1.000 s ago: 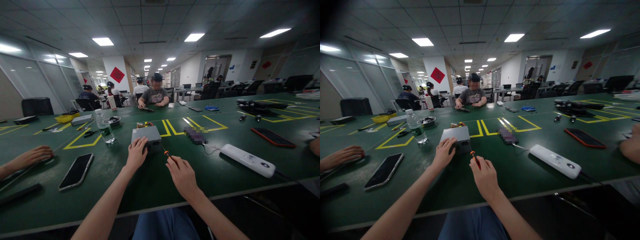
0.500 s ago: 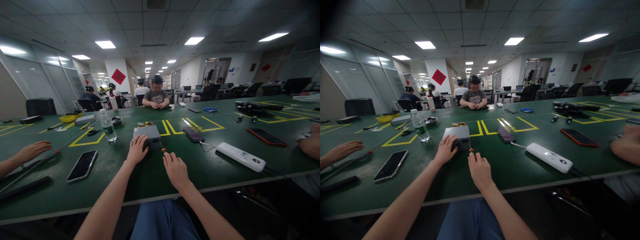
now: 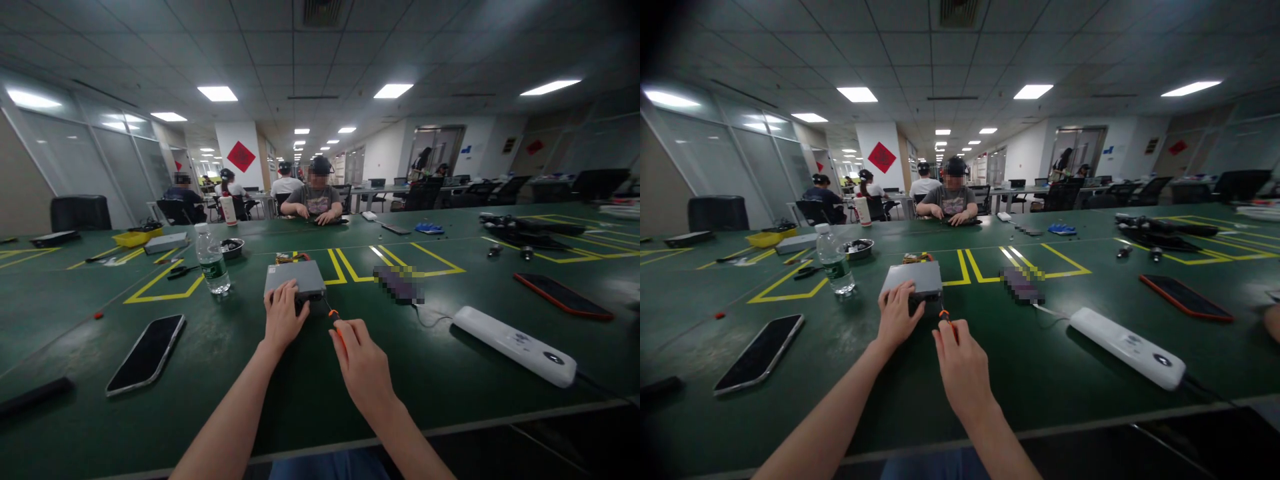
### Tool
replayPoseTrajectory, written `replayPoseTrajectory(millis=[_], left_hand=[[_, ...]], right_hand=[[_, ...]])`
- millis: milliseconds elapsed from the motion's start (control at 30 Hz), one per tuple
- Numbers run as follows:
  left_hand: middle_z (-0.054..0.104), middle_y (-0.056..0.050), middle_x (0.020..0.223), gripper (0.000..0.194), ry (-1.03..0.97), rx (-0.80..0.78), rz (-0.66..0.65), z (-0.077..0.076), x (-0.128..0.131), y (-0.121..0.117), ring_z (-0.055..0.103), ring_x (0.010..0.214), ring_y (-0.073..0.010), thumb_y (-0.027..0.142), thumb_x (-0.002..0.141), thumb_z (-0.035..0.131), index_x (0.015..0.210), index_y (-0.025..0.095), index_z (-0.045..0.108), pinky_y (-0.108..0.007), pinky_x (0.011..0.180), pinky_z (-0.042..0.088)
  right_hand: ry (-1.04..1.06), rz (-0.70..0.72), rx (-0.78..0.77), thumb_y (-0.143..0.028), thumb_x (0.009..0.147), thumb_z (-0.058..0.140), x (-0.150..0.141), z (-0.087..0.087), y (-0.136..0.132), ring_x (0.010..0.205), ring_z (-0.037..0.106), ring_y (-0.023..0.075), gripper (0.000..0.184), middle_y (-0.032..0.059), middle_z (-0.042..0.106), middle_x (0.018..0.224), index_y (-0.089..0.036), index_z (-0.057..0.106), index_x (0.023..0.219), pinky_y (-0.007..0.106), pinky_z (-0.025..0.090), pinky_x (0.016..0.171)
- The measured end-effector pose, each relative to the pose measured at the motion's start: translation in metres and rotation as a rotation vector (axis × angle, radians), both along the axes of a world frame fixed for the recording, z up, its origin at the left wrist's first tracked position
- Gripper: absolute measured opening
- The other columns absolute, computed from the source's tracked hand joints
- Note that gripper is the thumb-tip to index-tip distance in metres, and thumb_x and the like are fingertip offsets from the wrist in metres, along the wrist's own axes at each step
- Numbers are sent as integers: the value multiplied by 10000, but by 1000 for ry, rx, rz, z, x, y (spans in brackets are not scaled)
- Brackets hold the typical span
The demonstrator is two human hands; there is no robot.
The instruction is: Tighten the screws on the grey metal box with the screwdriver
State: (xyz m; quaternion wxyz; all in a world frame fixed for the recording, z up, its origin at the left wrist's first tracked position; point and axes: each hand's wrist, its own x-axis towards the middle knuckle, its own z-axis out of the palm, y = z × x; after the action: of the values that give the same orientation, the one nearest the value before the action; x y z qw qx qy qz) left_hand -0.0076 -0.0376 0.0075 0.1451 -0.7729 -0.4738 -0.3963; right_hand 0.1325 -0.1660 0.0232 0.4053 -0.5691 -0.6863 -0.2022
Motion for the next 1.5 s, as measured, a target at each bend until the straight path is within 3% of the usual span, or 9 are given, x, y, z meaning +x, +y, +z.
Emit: replayPoseTrajectory(millis=[133,267,367,533,767,1000,1233,1367,1500], left_hand=[[555,-67,1218,272,7,-10,-20,-2,-5,5,457,1141,-236,327,785,527,1032,218,491,-416,965,262],[557,-57,1216,253,0,-12,-19,-2,-4,7,466,1121,-238,302,789,521,1028,228,489,-422,955,254],[568,-52,1197,243,-16,-17,-22,-2,-3,9,471,1104,-242,303,784,527,1013,233,491,-427,946,255],[572,-45,1187,263,-14,-50,-32,0,-4,12,474,1086,-249,300,753,561,999,238,495,-425,923,272],[578,-29,1175,240,-3,-58,-43,4,-7,10,476,1088,-229,283,755,560,978,233,489,-409,917,270],[578,-40,1172,246,-26,-84,-42,5,-7,10,473,1082,-241,289,764,535,1001,238,499,-411,912,272],[574,-39,1180,249,-34,-81,-51,4,-6,10,468,1091,-240,294,774,518,1016,239,502,-411,928,265],[584,-39,1167,230,-44,-80,-55,5,-6,9,473,1082,-237,309,786,511,1005,239,509,-411,921,268],[592,-37,1154,217,-54,-74,-50,5,-6,9,486,1061,-234,319,787,518,987,236,516,-412,917,265]], right_hand=[[197,67,-9,-268,925,337,-2,0,3,769,592,160,190,96,507,969,-166,491,972,266,518,615],[181,131,39,-175,891,338,-13,-10,5,969,565,210,224,140,496,1067,-153,435,1091,337,532,754],[133,126,82,-171,900,355,-15,-15,6,932,586,197,234,118,529,1020,-181,447,1115,306,540,706],[329,18,9,-299,925,348,-7,-15,5,686,594,150,212,61,532,848,-189,482,1048,255,519,572],[194,163,21,-187,883,382,-16,-19,2,1002,531,214,266,147,490,1076,-142,412,1143,367,502,803],[311,13,-4,-320,920,355,-8,-20,3,734,599,171,208,66,543,878,-181,452,1042,281,508,590],[143,-27,-33,-272,902,342,-14,-24,2,667,581,185,229,89,575,862,-141,431,1068,310,479,597],[170,-80,24,-324,925,347,-13,-22,5,578,582,166,215,40,598,706,-153,469,971,281,454,585],[212,-92,9,-357,926,347,-12,-20,5,601,592,172,241,55,621,744,-155,467,980,283,452,593]])
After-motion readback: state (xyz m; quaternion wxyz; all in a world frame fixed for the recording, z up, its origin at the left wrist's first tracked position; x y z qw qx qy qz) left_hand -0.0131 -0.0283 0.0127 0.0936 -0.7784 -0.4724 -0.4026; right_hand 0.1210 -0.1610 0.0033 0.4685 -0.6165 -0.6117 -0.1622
